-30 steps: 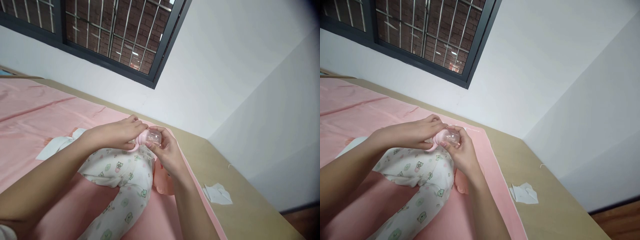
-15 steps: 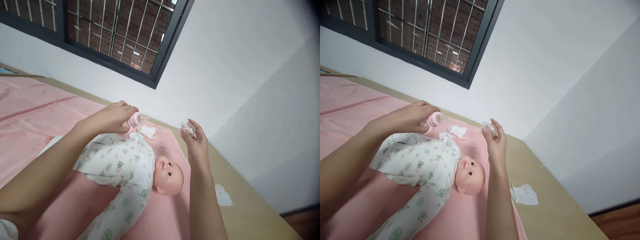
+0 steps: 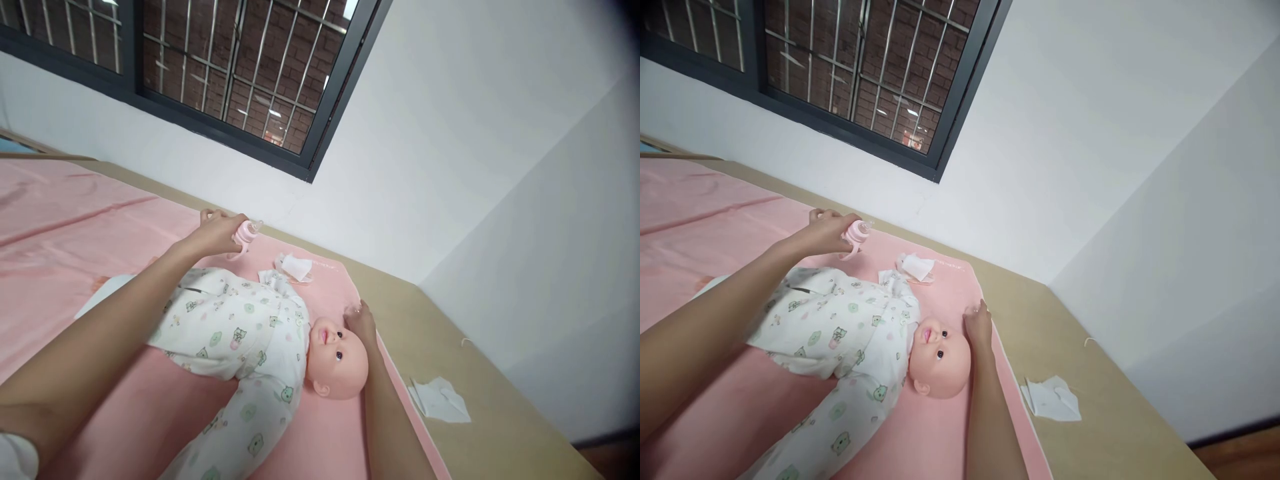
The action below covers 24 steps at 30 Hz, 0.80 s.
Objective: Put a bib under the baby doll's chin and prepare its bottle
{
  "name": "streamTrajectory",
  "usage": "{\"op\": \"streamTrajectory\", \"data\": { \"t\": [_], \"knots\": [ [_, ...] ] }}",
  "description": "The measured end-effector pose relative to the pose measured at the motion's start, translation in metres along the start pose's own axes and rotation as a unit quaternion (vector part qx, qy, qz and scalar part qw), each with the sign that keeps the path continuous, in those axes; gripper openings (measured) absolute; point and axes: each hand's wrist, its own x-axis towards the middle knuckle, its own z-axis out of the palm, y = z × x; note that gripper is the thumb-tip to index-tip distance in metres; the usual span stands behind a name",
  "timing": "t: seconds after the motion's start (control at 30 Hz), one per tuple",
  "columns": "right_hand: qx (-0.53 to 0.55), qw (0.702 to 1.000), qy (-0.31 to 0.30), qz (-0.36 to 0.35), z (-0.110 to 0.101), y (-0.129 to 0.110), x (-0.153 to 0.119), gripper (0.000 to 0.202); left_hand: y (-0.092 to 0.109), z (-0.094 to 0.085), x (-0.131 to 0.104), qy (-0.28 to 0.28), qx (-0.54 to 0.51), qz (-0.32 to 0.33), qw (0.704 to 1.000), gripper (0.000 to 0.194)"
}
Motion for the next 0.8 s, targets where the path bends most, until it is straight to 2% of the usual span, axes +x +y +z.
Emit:
{"op": "streamTrajectory", "data": {
  "t": [0.13,0.23,0.4,0.57,0.8],
  "knots": [
    [0.03,0.999,0.005,0.021,-0.003,0.0,-0.002,0.081,-0.016,0.012,0.008,-0.011,-0.026,-0.109,0.994,0.06],
    [0.046,0.999,0.012,0.026,-0.006,-0.004,-0.003,0.082,-0.027,0.021,0.01,-0.027,-0.058,-0.154,0.986,0.065],
    [0.068,0.997,0.02,0.033,-0.006,-0.002,-0.004,0.078,-0.042,0.036,0.01,-0.067,-0.139,-0.171,0.973,0.071],
    [0.074,0.996,0.028,0.037,-0.004,0.007,0.0,0.078,-0.053,0.049,0.012,-0.066,-0.205,-0.175,0.961,0.07],
    [0.07,0.997,0.021,0.036,-0.002,0.012,0.002,0.087,-0.059,0.05,0.014,-0.055,-0.251,-0.2,0.946,0.068]
  ]
}}
